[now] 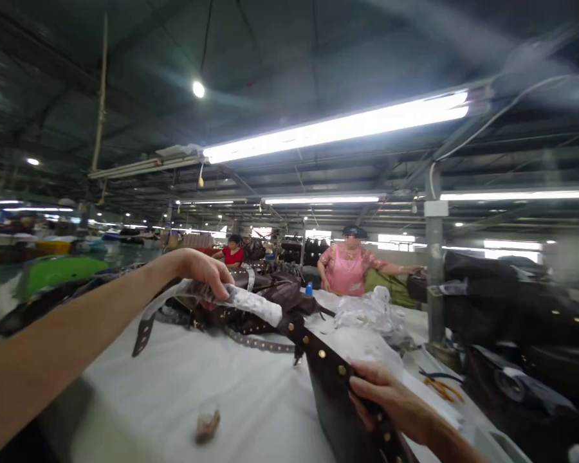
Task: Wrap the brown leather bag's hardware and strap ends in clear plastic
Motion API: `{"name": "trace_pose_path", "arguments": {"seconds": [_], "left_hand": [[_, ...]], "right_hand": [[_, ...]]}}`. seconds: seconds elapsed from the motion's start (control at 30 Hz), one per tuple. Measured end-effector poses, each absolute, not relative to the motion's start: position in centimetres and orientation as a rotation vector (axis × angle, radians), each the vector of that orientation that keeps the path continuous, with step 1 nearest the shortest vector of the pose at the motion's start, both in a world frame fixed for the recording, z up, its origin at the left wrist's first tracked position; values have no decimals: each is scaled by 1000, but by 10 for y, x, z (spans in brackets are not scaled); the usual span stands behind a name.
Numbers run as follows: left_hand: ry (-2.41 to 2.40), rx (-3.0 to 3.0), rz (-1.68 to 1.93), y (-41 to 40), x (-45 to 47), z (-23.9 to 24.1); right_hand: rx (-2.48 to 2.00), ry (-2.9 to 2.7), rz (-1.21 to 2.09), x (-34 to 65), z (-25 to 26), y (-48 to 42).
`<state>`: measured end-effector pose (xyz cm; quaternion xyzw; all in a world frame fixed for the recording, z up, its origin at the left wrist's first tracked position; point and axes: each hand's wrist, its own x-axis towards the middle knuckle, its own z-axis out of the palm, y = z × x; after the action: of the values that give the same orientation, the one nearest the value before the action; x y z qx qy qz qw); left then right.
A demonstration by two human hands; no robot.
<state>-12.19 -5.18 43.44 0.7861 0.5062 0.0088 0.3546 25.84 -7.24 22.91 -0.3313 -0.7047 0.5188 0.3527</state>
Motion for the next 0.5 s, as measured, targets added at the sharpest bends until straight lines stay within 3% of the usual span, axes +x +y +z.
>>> {"name": "trace_pose_path", "arguments": {"seconds": [0.13, 0.5], "left_hand": [[1467, 2340, 163, -4, -92, 437], [1358, 2572, 458, 108, 27, 388]], "right_hand": [[-694, -1594, 1307, 275, 242, -74], [-787, -1459, 1366, 322, 202, -50]]}}
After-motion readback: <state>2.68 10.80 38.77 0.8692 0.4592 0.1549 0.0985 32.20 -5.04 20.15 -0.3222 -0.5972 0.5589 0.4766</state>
